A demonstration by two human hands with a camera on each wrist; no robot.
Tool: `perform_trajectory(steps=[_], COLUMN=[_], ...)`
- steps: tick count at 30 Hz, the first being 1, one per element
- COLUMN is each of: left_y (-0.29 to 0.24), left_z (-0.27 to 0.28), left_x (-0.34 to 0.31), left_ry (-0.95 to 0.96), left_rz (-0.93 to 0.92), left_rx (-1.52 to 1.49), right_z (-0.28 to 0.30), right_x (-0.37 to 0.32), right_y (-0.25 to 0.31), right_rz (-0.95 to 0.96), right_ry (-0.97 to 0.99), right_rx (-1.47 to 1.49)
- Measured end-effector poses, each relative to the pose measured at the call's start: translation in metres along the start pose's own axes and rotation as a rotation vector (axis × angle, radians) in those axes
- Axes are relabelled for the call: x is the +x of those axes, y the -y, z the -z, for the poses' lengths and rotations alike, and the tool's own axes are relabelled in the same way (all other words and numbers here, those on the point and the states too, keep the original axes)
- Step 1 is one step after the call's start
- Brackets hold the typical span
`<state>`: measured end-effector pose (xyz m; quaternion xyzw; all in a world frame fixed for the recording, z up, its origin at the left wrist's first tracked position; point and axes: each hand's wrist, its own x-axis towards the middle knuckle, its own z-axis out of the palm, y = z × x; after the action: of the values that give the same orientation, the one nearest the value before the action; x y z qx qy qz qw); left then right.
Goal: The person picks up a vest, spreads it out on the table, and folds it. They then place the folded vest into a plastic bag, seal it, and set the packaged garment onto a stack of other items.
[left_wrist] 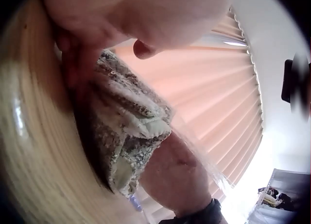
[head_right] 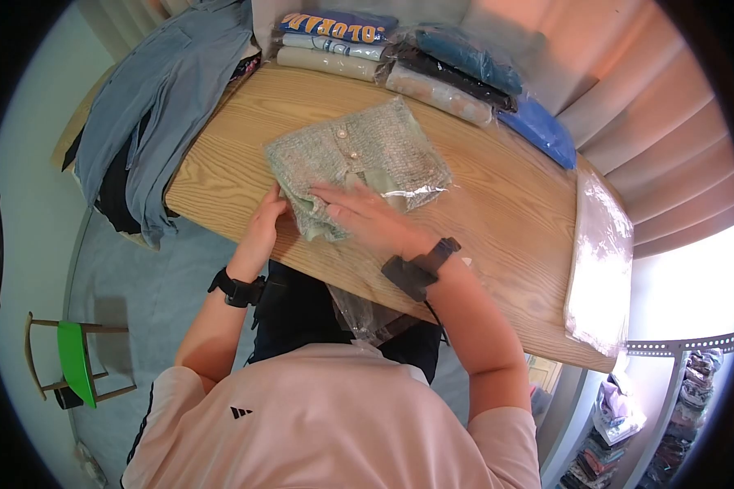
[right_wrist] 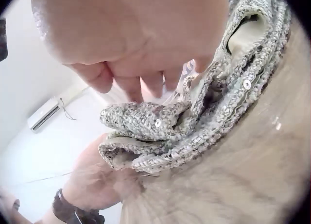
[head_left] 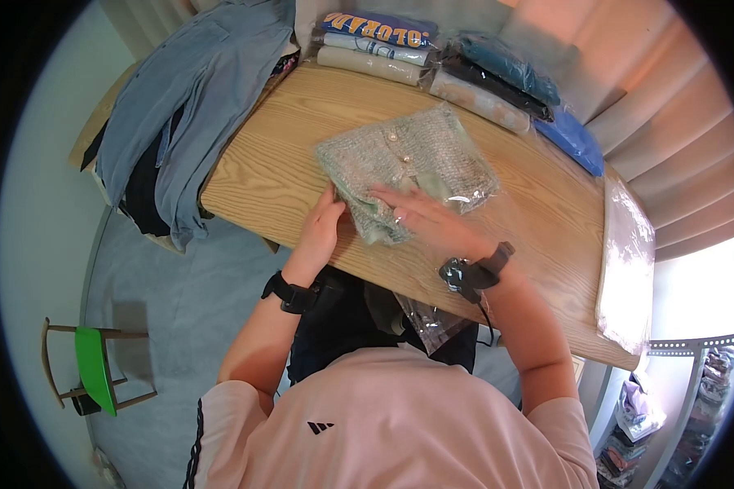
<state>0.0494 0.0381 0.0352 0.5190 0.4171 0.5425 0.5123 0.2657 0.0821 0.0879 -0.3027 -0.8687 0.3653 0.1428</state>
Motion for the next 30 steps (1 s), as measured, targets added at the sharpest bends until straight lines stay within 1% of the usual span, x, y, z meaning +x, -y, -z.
perform_trajectory(steps=[1,2,4,5,7,8,10,11,13,14,15,16,17,19,20,22,24,26,27,28,29,30], left_y=[-0.002,-0.003,-0.006,-0.008,-0.012,-0.014,-0.017,-0.019,-0.022,-0.024,-0.024,-0.025,-0.025,-0.026,-0.026,-0.023,-0.024,-0.029,-0.025,-0.019,-0.014,-0.013], left_z=[0.0,0.001,-0.003,-0.005,-0.01,-0.012,-0.014,-0.014,-0.014,-0.014,-0.013,-0.012,-0.012,-0.009,-0.008,-0.004,-0.002,-0.001,0.0,0.001,0.0,-0.002], left_x=[0.001,0.002,0.002,0.002,0.003,0.005,0.008,0.01,0.014,0.015,0.015,0.016,0.016,0.017,0.017,0.018,0.017,0.014,0.015,0.017,0.018,0.017], left_ry=[0.001,0.003,-0.036,-0.061,-0.109,-0.126,-0.138,-0.138,-0.122,-0.113,-0.113,-0.061,-0.009,-0.014,-0.021,-0.013,-0.014,-0.007,-0.009,0.016,0.043,0.044], left_rz=[0.034,0.069,0.072,0.066,0.049,0.041,0.037,0.036,0.041,0.04,0.04,0.065,0.089,0.114,0.139,0.146,0.156,0.179,0.186,0.169,0.15,0.153], left_rx=[0.004,0.008,-0.025,-0.048,-0.096,-0.119,-0.155,-0.169,-0.179,-0.184,-0.184,-0.127,-0.071,-0.093,-0.115,-0.125,-0.14,-0.235,-0.235,-0.388,-0.54,-0.539], right_z=[0.002,0.0,-0.007,-0.01,-0.017,-0.018,-0.021,-0.022,-0.025,-0.03,-0.037,-0.042,-0.043,-0.044,-0.042,-0.035,-0.026,-0.029,-0.034,-0.038,-0.039,-0.039], right_x=[0.0,0.001,0.003,0.003,0.004,0.005,0.006,0.006,0.007,0.006,0.005,0.004,0.004,0.004,0.002,-0.002,-0.006,-0.007,-0.007,-0.007,-0.007,-0.006], right_y=[-0.001,-0.001,0.002,0.001,0.0,0.0,0.005,0.005,0.006,0.007,0.009,0.01,0.011,0.013,0.014,0.017,0.027,0.029,0.026,0.024,0.023,0.021], right_rz=[0.071,0.072,-0.075,-0.078,-0.149,-0.148,-0.122,-0.123,-0.116,-0.116,-0.112,-0.108,-0.109,-0.124,-0.127,-0.083,-0.064,-0.049,0.009,0.066,0.063,0.027], right_ry=[-0.031,-0.031,-0.185,-0.187,-0.032,-0.031,0.049,0.049,0.094,0.094,0.052,0.009,0.008,0.013,0.011,-0.018,0.005,0.035,0.018,-0.001,-0.002,0.013], right_rx=[-0.067,-0.066,-0.201,-0.201,-0.316,-0.315,-0.225,-0.223,-0.346,-0.346,-0.437,-0.528,-0.527,-0.575,-0.573,-0.423,-0.444,-0.459,-0.458,-0.456,-0.452,-0.357])
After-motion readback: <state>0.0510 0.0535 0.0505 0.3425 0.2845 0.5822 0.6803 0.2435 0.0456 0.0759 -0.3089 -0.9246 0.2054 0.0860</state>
